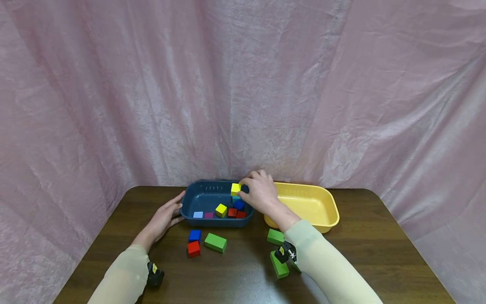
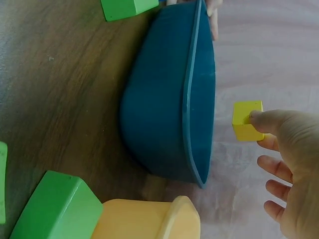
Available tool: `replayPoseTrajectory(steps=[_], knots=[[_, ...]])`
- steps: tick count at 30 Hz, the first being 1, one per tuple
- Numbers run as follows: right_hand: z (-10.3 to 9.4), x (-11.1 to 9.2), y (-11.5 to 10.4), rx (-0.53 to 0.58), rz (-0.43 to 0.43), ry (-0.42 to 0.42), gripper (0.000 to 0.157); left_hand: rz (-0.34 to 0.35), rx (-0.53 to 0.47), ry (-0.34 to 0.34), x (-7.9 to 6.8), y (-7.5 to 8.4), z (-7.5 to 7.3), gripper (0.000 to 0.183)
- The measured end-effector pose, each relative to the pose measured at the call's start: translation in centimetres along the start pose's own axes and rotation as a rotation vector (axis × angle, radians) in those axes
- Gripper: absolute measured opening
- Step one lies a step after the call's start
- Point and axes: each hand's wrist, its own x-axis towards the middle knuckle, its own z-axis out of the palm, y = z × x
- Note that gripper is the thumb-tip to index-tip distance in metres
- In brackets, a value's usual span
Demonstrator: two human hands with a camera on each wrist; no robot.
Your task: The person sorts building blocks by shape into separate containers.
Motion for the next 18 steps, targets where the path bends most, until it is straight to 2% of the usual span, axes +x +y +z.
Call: replayPoseTrajectory(steps=[8,18], knots=[[0.9,0.6,-0.2,-0.033,0.015,-0.037,0.033,-0.014,-0.014,0.018,0.1,0.0,0.1,0.056],[1.8,1.0,-0.5,-0.061,0.029,-0.045,0.033,-0.014,0.001,0.018,0.0,0.2,0.2,0.056]])
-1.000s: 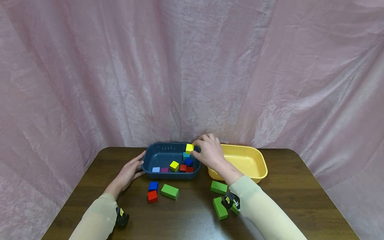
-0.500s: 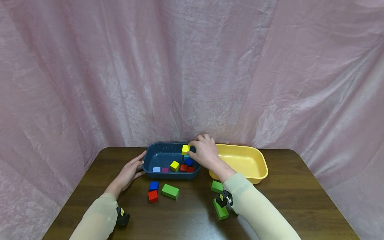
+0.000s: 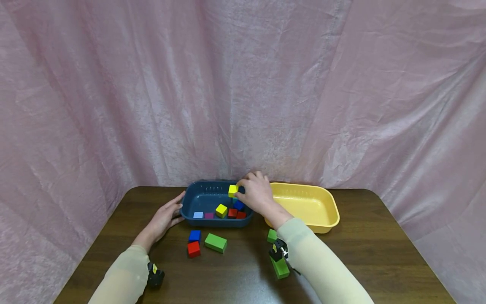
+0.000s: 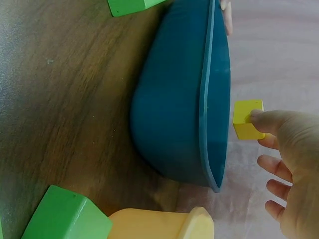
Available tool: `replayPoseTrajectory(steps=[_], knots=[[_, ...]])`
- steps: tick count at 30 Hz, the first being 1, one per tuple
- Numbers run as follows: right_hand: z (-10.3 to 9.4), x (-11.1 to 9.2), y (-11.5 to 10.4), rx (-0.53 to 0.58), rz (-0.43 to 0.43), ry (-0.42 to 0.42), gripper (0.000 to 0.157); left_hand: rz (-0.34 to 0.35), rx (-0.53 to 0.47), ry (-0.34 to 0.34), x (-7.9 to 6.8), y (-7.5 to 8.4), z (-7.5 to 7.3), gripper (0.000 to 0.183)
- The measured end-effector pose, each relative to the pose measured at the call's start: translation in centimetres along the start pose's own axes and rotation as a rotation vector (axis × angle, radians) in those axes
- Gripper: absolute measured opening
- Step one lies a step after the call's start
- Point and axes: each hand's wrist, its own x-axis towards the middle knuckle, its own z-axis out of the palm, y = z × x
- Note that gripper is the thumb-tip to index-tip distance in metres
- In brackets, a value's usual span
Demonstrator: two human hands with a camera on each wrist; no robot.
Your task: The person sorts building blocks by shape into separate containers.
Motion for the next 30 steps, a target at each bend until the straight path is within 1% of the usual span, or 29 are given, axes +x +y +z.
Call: replayPoseTrajectory(steps=[7,15,22,30], knots=[[0.7,0.3,-0.2,0.0,0.0,-0.03,0.033,0.002,0.0,-0.005,-0.1,0.0,0.0,0.056],[1.0,0.4,-0.5,-0.015,-0.007,-0.042,0.034,0.011,0.001,-0.01,-0.1,-0.1,0.0,0.056],[1.1,0.5,-1.0,-0.019,-0.026,-0.032,0.034,0.01,0.007,-0.009,-0.3,0.0,0.1,0.056],[1.6,0.6,-1.1,-0.025,-0.03,-0.021,0.032,0.007,0.001,-0.011,-0.2,0.0,0.1,0.056]])
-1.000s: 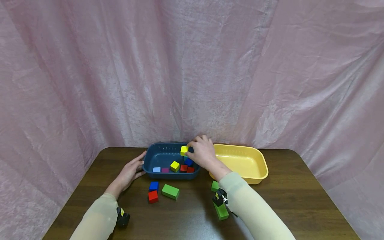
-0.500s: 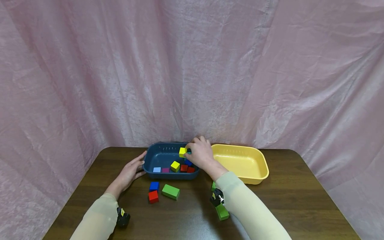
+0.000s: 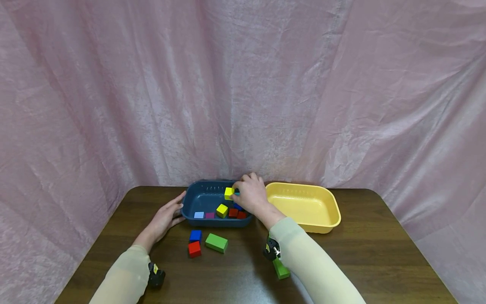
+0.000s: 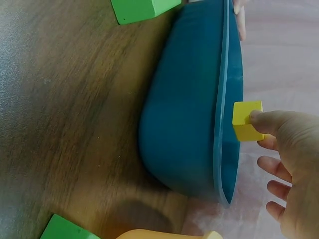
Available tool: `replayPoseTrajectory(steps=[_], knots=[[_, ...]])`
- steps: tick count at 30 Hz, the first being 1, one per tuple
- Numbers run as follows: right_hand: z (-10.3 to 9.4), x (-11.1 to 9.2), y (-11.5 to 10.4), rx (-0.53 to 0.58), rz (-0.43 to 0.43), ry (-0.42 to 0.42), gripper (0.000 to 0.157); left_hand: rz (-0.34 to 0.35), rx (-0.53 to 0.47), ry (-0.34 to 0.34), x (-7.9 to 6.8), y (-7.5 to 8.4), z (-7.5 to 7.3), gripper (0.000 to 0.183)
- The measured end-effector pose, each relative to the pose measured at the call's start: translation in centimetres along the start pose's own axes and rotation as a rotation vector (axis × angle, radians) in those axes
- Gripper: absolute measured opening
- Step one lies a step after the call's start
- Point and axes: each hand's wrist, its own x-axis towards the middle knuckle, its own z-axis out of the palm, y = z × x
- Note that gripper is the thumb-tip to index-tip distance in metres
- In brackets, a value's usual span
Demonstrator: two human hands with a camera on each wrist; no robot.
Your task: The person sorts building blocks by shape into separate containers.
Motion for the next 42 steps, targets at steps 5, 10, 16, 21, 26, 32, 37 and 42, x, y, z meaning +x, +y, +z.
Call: replayPoseTrajectory(steps=[5,10,16,21,26,32,37,42], knots=[[0.2,0.0,-0.1,0.012,0.008,0.003,0.034,0.002,0.001,-0.003,0.0,-0.1,-0.1,0.056],[0.0,0.0,0.0,0.052,0.028,0.012,0.039,0.007,0.0,-0.007,0.1,-0.2,-0.1,0.056],[-0.6,-0.2,0.2,0.083,0.052,0.032,0.041,0.01,0.002,-0.002,0.1,-0.2,-0.1,0.055],[-1.0,-0.3,0.5,0.11,0.047,0.044,0.041,0.012,0.003,-0.003,0.1,-0.1,-0.1,0.055],[-1.7,-0.5,0.6,0.122,0.031,0.048,0.042,0.004,0.004,-0.001,0.1,-0.1,-0.1,0.055],[-2.9,-1.2,0.9,0.135,-0.006,0.076,0.041,0.009,-0.001,-0.01,0.3,-0.3,-0.1,0.056],[-4.0,-2.1,1.8,0.14,-0.034,0.107,0.04,0.017,-0.008,-0.012,0.3,-0.4,-0.1,0.057],[-4.9,-2.8,2.7,0.154,-0.059,0.154,0.037,0.018,0.009,-0.016,0.2,-0.3,-0.3,0.057]])
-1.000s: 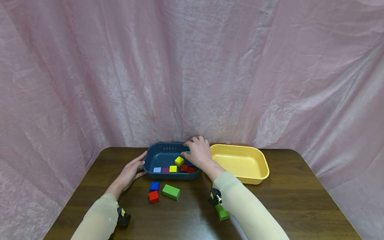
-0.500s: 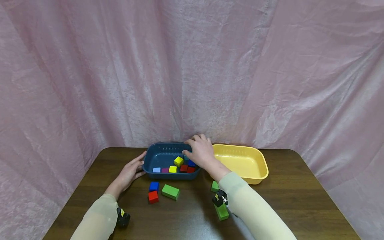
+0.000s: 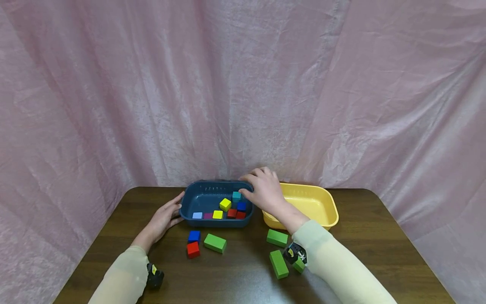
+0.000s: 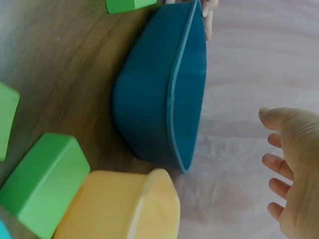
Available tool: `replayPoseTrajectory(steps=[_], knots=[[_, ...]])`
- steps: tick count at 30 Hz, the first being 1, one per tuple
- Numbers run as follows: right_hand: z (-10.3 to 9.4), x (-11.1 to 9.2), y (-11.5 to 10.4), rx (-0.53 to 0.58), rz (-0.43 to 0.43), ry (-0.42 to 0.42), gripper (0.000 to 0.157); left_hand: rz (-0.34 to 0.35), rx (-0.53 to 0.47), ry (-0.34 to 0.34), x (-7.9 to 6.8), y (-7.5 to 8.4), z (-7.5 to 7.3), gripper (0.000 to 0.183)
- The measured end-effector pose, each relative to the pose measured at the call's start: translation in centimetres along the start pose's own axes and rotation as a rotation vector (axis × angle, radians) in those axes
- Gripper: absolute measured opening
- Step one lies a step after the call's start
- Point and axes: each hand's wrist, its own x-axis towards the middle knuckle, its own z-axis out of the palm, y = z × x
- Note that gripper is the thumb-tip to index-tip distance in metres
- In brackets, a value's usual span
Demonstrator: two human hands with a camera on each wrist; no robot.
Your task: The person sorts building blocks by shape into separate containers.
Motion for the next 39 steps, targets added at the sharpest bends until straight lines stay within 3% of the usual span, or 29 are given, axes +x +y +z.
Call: replayPoseTrajectory(steps=[14,39], knots=[[-1.8,-1.1,0.3,0.035,-0.071,0.054,0.039,0.0,0.016,0.003,-0.1,0.2,-0.2,0.056],[0.0,-3.6,-4.4,0.08,-0.27,0.04,0.04,0.004,0.011,-0.004,0.1,0.0,-0.4,0.057]])
